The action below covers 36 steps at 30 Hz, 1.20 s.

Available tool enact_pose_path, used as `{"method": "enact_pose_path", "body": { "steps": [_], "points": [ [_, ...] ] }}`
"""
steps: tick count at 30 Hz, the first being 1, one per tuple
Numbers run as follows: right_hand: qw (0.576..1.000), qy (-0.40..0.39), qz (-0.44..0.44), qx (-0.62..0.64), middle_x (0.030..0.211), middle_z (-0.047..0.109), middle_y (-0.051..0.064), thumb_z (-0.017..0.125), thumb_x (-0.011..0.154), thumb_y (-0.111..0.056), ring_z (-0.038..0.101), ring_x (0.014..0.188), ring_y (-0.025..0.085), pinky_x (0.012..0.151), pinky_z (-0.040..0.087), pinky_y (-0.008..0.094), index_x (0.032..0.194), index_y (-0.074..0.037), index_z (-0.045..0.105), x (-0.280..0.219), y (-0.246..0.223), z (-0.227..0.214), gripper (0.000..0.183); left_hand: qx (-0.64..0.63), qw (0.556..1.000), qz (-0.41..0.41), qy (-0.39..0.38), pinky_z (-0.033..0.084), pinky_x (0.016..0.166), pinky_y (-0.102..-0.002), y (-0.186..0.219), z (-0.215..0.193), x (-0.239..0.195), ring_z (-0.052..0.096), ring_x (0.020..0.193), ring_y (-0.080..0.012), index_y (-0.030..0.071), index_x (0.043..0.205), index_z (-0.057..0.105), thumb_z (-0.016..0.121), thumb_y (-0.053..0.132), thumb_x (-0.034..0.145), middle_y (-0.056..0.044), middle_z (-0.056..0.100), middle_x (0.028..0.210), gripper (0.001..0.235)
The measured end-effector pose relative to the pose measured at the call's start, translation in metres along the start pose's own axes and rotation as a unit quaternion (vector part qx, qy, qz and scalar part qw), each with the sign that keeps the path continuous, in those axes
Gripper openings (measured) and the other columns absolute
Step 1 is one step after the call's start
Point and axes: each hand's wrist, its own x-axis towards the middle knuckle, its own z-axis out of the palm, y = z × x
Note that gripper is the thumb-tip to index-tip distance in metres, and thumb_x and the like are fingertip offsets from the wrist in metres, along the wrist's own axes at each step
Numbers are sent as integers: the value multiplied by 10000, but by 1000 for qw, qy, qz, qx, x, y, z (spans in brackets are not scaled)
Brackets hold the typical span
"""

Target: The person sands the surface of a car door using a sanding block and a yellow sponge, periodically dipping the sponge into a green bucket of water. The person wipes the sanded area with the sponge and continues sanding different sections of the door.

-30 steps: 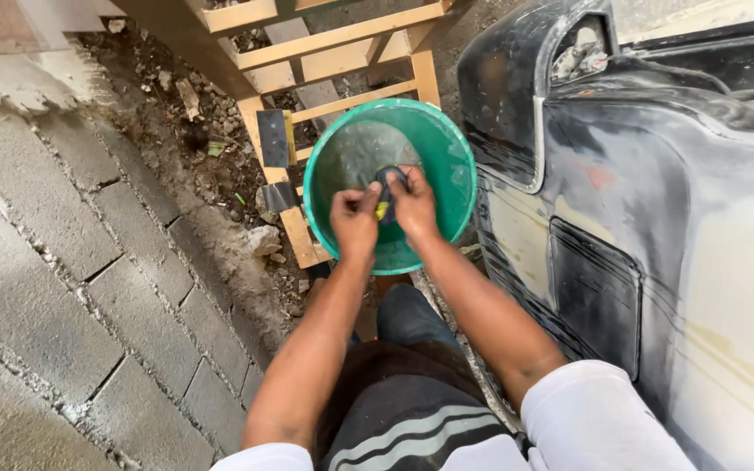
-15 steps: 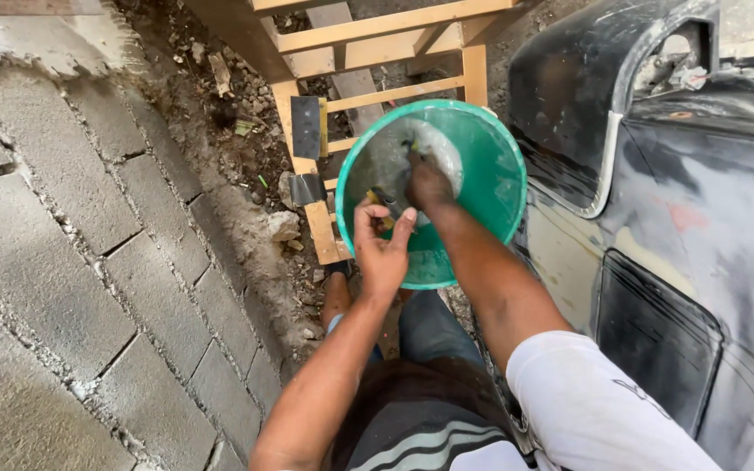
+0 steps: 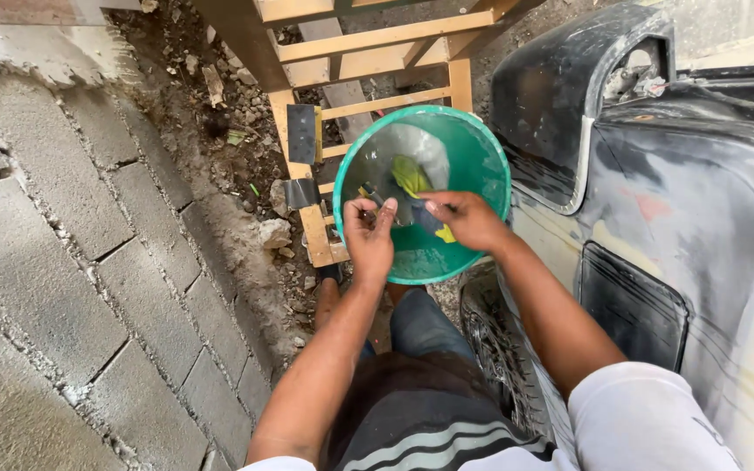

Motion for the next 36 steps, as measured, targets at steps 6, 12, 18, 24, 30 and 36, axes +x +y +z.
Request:
{"method": "enact_pose_path", "body": {
  "steps": [6, 12, 18, 24, 30, 36],
  "points": [
    [980, 62, -77, -172, 1310, 648, 228, 681, 867, -161, 616, 1197, 406, 1002, 473, 445, 1342, -70, 645, 50, 65, 33, 486, 1, 1000, 1, -1, 406, 671, -201, -6, -2, -2, 468, 773, -31, 102, 983, 467, 739, 20, 973, 51, 484, 863, 284],
    [959, -3, 14, -283, 1280, 681, 183, 752, 805, -192, 630, 1218, 371, 1053, 487, 453, 1277, -143, 676, 134, 86, 73, 480, -4, 1000, 14, -8, 434, 694, -207, 1, 0, -4, 497, 803, -39, 98, 977, 456, 728, -6, 944, 40, 511, 933, 293],
    [953, -61, 133, -264, 1234, 626, 219, 747, 822, -253, 624, 1119, 404, 882, 523, 515, 1320, -128, 575, 140, 59, 106, 542, -40, 999, -1, -28, 479, 744, -224, -3, -2, -2, 544, 824, -61, 95, 997, 460, 711, 4, 972, 18, 532, 900, 268],
    [957, -42, 17, -288, 1096, 725, 188, 653, 882, -223, 682, 1047, 393, 882, 540, 509, 1065, -159, 764, 86, 57, 81, 223, -23, 1000, -4, -19, 431, 706, -212, -15, -7, 0, 514, 807, -45, 97, 988, 469, 740, 33, 964, 36, 525, 884, 279],
    [981, 170, -67, -65, 1050, 747, 189, 677, 956, -206, 711, 958, 359, 846, 552, 436, 1138, -81, 725, -49, -35, 30, 226, 22, 1000, -3, 2, 417, 672, -215, -2, -7, -4, 494, 759, -44, 100, 953, 496, 760, 68, 949, 46, 530, 828, 266],
    [921, 110, -158, 338, 1099, 700, 63, 665, 1060, -151, 615, 1042, 173, 957, 488, 331, 1220, -5, 677, -122, -46, 12, 217, 44, 998, 28, -41, 406, 685, -232, 5, -4, 4, 480, 779, -55, 75, 950, 539, 757, 87, 995, 35, 538, 854, 222]
  ]
}}
